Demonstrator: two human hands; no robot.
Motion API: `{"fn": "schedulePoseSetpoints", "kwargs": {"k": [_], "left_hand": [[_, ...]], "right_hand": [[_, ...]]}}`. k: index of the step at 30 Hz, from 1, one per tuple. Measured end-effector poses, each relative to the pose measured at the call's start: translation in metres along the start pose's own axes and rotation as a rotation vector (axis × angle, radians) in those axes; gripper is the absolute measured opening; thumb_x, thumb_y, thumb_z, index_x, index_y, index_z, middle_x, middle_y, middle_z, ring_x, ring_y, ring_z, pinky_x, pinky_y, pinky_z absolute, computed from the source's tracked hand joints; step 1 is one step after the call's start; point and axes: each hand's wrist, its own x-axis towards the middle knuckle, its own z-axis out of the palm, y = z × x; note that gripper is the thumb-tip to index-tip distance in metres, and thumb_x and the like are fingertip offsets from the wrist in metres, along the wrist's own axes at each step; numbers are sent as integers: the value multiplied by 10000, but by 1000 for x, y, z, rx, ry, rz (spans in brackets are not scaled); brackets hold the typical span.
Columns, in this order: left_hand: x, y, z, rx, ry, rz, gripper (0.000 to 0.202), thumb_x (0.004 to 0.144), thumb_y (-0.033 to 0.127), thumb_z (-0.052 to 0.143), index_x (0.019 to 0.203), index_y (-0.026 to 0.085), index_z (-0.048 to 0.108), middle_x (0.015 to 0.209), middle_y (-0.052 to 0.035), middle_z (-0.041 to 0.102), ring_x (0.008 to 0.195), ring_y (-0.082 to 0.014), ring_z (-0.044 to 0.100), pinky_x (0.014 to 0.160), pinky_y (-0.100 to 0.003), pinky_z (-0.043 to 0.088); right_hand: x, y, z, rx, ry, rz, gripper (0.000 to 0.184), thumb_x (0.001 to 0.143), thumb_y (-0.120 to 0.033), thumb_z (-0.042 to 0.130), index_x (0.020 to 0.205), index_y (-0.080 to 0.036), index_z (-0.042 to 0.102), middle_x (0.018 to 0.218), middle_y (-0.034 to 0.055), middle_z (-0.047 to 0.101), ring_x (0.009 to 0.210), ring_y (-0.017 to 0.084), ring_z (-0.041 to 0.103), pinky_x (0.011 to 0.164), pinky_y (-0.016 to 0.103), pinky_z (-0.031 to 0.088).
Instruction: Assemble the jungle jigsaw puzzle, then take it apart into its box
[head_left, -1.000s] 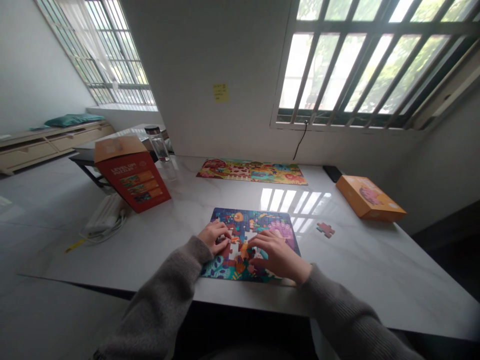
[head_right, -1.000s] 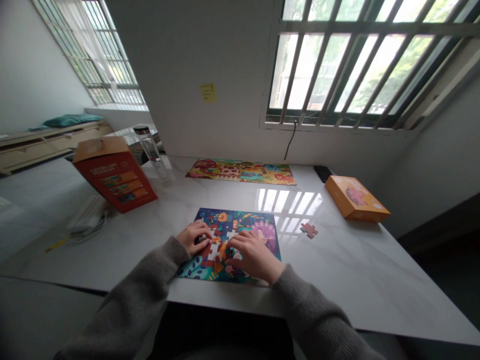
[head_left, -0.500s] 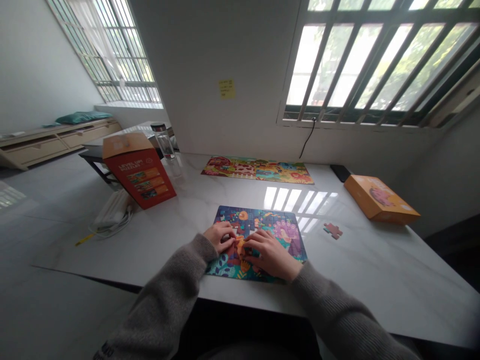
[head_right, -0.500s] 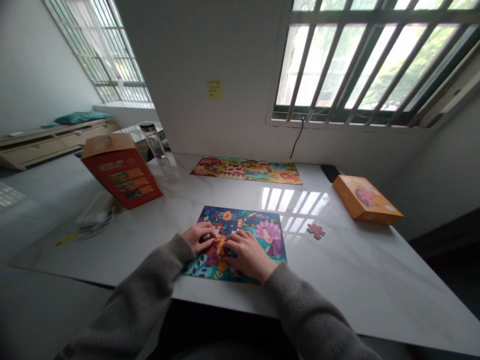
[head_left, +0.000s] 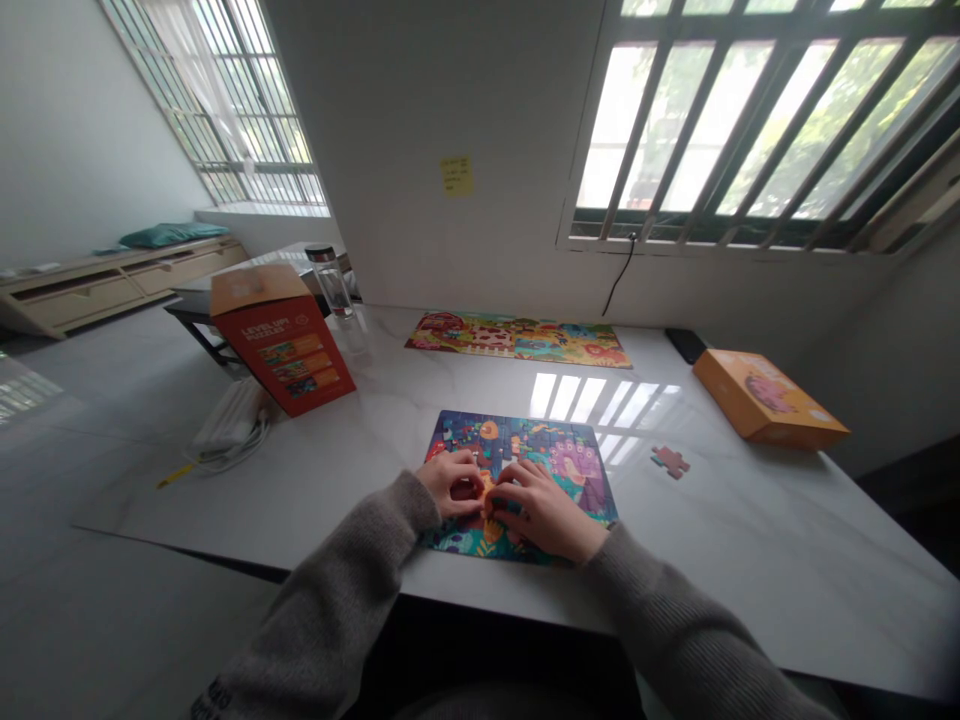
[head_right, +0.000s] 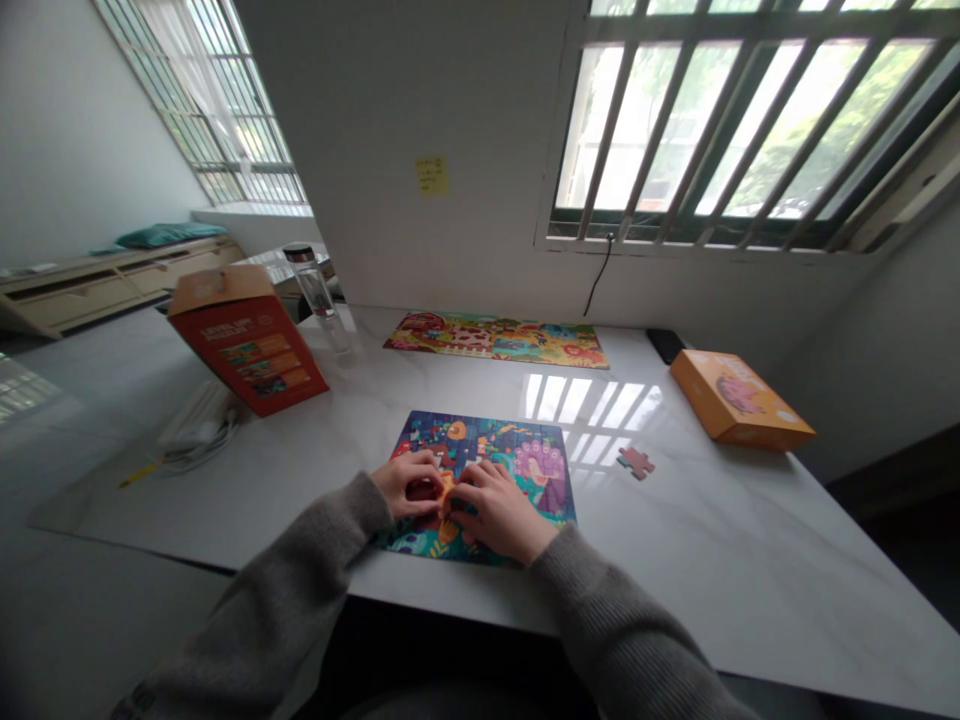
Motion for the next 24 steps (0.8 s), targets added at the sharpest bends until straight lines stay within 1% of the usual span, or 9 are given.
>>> {"fn": "schedulePoseSetpoints", "kwargs": {"k": [4, 9, 13, 16, 19, 21, 24], "left_hand": [[0, 6, -2, 49, -35, 4, 202, 742, 330, 764, 876, 189, 710, 950, -47, 612, 862, -188, 616, 839, -325, 514], [1, 7, -1, 61, -55, 4, 155, 766, 315, 734, 854, 193, 694, 941, -45, 631, 861, -186, 618, 841, -319, 509], [1, 6, -1, 67, -50, -4, 198, 760, 354, 749, 859, 194, 690, 950, -45, 633, 867, -185, 620, 852, -319, 504], [0, 6, -2, 85, -50, 4, 240, 734, 371, 776, 865, 191, 685, 970, -50, 626, 869, -192, 621, 846, -329, 504], [0, 7, -2, 70, -52, 6, 231, 731, 359, 774, 863, 192, 685, 968, -52, 619, 873, -194, 617, 827, -324, 509], [0, 9, -2, 53, -38, 4, 202, 761, 352, 743, 866, 191, 682, 949, -54, 621, 865, -191, 613, 821, -323, 510], [0, 11, -4, 47, 31, -4, 158, 842, 332, 646, 882, 183, 677, 911, -62, 631, 824, -183, 605, 794, -320, 506]], "right_hand": [[0, 0, 0, -6, 6, -7, 137, 941, -320, 634, 1052, -283, 703, 1025, 52, 628, 1012, 224, 545, 988, 435, 444], [-1, 0, -2, 10, 2, -1, 157, 960, -236, 581, 1062, -271, 695, 1039, 56, 637, 1018, 225, 542, 955, 418, 460], [-4, 10, -6, -15, 80, 29, 182, 962, -218, 565, 1093, -265, 683, 1077, 68, 640, 1053, 238, 540, 948, 431, 456], [-11, 31, -15, -37, 185, 80, 195, 959, -226, 565, 1115, -269, 673, 1071, 69, 643, 1031, 241, 556, 929, 434, 459], [-28, 61, -28, -102, 295, 189, 235, 964, -222, 522, 1149, -258, 663, 1049, 84, 625, 982, 248, 567, 890, 431, 473], [-45, 81, -38, -167, 323, 258, 255, 953, -226, 509, 1158, -240, 659, 1029, 92, 612, 973, 261, 565, 878, 437, 476], [-74, 108, -52, -299, 317, 407, 301, 929, -245, 511, 1198, -211, 641, 1041, 102, 601, 996, 279, 561, 898, 443, 462]]}}
